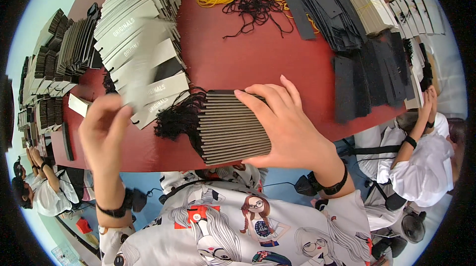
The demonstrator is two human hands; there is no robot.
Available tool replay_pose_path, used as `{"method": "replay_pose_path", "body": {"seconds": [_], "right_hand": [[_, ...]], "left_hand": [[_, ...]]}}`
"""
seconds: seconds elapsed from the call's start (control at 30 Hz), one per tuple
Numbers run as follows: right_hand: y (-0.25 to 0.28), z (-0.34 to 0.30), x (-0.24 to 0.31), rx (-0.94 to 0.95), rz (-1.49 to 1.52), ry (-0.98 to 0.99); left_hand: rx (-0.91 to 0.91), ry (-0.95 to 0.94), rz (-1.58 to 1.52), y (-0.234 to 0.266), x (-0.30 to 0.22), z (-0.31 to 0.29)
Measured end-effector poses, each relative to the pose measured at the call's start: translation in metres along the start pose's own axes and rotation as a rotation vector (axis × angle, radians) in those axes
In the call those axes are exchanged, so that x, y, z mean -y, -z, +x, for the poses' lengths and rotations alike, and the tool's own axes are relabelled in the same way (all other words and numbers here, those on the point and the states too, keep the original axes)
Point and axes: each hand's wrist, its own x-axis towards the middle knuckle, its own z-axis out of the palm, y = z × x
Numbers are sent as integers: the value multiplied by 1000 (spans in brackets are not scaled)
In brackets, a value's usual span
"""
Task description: Tying strings onto clothing tags and organizing them into rubber-banded bundles.
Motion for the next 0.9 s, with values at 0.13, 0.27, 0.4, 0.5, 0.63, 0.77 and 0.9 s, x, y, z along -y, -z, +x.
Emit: {"method": "replay_pose_path", "body": {"seconds": [0.13, 0.27, 0.4, 0.5, 0.63, 0.77, 0.9], "right_hand": [[1, -1, 0, 3, -36, 8], [2, -7, 3, -68, -72, 0], [-1, -10, 6, -103, -143, -13], [2, -9, 8, -124, -175, -9], [-2, -6, 1, -93, -128, -8], [-5, -6, -3, -50, -34, -22], [-2, -4, 0, -56, -63, -24]], "left_hand": [[138, -334, 330, -68, -11, 37], [329, -459, 435, -101, -4, 52], [566, -371, 354, -93, -11, 55], [648, -415, 301, -88, -11, 62], [705, -435, 229, -79, -4, 62], [717, -330, 287, -68, -8, 39], [726, -298, 307, -59, -11, 25]]}}
